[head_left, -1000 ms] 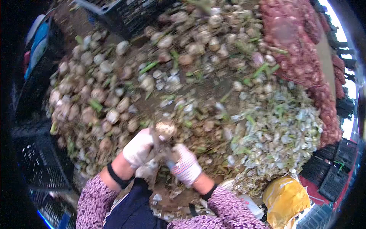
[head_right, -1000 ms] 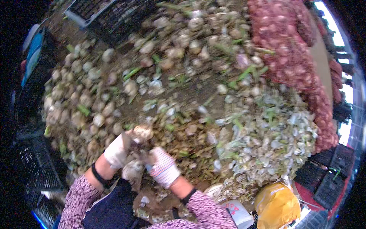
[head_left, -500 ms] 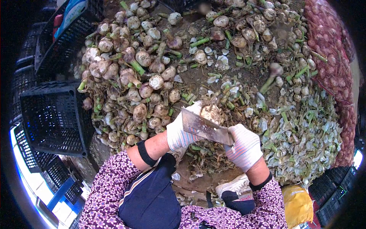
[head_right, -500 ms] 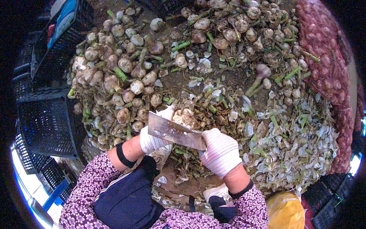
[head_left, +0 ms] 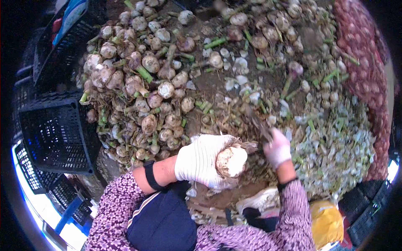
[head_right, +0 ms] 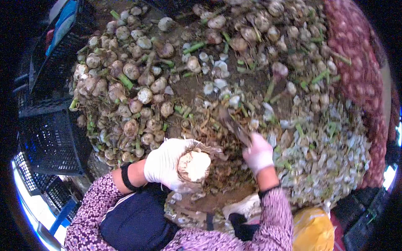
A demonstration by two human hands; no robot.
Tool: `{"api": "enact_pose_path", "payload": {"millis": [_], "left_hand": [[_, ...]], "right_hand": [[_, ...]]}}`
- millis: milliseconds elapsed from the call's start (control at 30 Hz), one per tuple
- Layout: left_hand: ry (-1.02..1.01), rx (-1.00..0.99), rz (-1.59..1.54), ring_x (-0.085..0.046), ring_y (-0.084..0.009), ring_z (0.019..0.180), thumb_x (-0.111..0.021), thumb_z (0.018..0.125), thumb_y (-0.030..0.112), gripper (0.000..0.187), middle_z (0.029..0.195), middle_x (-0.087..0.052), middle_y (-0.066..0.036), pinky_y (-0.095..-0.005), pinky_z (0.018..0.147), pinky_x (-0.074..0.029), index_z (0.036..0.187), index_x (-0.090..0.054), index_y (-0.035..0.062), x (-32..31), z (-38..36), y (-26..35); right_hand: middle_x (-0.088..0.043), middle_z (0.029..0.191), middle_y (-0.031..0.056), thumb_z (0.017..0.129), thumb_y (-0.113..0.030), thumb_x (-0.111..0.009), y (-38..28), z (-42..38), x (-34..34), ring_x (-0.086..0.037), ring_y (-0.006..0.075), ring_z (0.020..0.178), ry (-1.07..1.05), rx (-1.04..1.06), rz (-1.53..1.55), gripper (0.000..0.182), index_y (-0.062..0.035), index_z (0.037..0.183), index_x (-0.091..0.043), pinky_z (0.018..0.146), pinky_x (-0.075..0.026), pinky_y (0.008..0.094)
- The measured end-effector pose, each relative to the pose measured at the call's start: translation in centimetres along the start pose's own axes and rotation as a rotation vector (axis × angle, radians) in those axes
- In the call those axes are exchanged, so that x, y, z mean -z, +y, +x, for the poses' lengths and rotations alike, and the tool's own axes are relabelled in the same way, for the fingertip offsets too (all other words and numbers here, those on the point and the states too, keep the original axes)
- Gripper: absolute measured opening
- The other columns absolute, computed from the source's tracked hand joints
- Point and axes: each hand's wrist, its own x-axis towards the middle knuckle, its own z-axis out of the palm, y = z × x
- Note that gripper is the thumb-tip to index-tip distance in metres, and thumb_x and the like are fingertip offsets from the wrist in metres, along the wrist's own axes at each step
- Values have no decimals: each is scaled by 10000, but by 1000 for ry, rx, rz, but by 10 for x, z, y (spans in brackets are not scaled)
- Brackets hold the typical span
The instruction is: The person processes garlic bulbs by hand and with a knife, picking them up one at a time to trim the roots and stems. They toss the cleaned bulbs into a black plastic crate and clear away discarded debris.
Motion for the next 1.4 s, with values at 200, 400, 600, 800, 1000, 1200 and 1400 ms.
{"api": "enact_pose_path", "payload": {"millis": [200,400,600,800,1000,1200,1400], "left_hand": [[-137,-193,375,-651,-376,960,-779,711,234,522,1078,-646,-168,-451,824,-544,1181,-637,58,-1,19,-12],[-244,-416,729,-629,-359,848,-711,694,195,412,1052,-643,-130,-457,702,-514,1089,-664,89,-3,28,-12],[677,-322,890,-656,-318,927,-720,696,65,337,951,-694,-64,-470,894,-513,1021,-731,150,79,-21,-4],[1045,44,1364,-652,-374,1082,-768,832,81,82,1135,-716,-167,-463,928,-512,867,-732,16,148,-90,12],[748,207,8,-681,-229,1021,-727,886,116,436,1250,-652,-138,-310,774,-571,1297,-601,46,69,-16,0],[108,277,-1370,-723,-204,921,-697,951,232,540,1254,-656,-107,-257,635,-587,1406,-486,32,18,25,-49],[109,240,-1365,-680,-125,1046,-775,898,269,475,1220,-684,-36,-312,905,-577,1293,-616,57,-3,12,-72]], "right_hand": [[-664,826,211,843,-116,-685,-46,-1,40,-662,417,774,-27,44,326,177,-40,996,-639,693,-542,426],[-692,857,196,844,-174,-720,-77,4,66,-691,373,797,-339,34,390,198,-53,989,-661,711,-548,418],[-721,960,196,855,-125,-638,17,21,6,-703,351,881,-130,-48,34,286,-20,1121,-646,811,-564,420],[-679,1156,218,813,-315,-767,41,129,35,-658,387,1049,383,-439,185,443,-26,1128,-650,895,-521,450],[-683,966,167,824,-152,-720,27,141,-5,-673,303,905,549,-369,488,344,5,1103,-597,843,-537,398],[-634,954,118,803,-47,-714,-88,11,-23,-638,263,846,284,85,637,292,-33,1058,-574,810,-530,362],[-638,944,172,762,-90,-756,-104,-27,-30,-658,387,846,180,231,392,323,-49,1043,-602,754,-550,404]]}}
